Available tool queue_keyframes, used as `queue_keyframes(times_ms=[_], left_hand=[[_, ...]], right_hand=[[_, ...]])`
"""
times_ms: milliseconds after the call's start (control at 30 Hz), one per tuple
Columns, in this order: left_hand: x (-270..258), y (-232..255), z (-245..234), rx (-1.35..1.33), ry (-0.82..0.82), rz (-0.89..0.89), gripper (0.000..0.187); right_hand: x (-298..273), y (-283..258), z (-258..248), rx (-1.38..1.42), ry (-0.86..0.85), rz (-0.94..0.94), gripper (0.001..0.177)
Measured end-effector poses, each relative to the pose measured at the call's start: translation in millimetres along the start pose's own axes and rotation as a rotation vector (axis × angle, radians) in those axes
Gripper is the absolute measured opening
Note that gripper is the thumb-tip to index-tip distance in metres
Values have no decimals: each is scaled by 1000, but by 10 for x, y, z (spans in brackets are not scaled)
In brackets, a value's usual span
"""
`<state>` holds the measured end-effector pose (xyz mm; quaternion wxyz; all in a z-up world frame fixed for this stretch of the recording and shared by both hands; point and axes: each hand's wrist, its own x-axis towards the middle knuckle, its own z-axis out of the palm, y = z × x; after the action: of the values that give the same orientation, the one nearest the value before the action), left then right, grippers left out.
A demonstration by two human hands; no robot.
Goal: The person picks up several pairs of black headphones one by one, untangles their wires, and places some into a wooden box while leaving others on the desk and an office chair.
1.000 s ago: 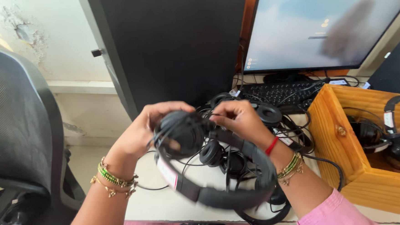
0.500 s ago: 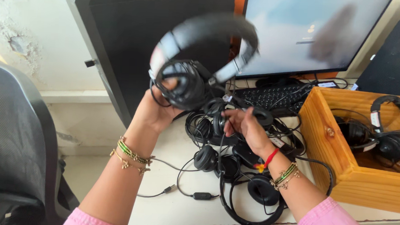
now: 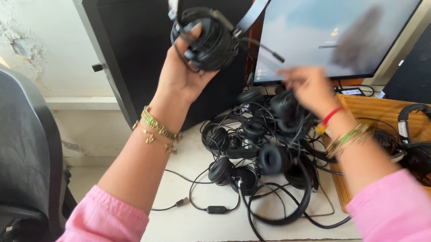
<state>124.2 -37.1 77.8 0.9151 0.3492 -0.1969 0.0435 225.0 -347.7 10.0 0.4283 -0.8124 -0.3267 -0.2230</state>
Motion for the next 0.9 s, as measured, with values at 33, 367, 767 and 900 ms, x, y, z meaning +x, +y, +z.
queue_keyframes(times_ms=[33, 367, 767, 900], left_hand=[[30, 2, 48, 42, 12, 17, 40], [99, -93, 89, 213, 20, 70, 45], [137, -117, -39, 133, 242, 1, 41], [92, -173, -50, 238, 350, 123, 37]], right_hand=[[124, -60, -168, -57, 27, -28, 36], [399, -92, -228, -73, -199, 175, 18], [-203, -264, 491, 64, -460, 289, 27], [-608, -437, 923, 103, -639, 281, 25]])
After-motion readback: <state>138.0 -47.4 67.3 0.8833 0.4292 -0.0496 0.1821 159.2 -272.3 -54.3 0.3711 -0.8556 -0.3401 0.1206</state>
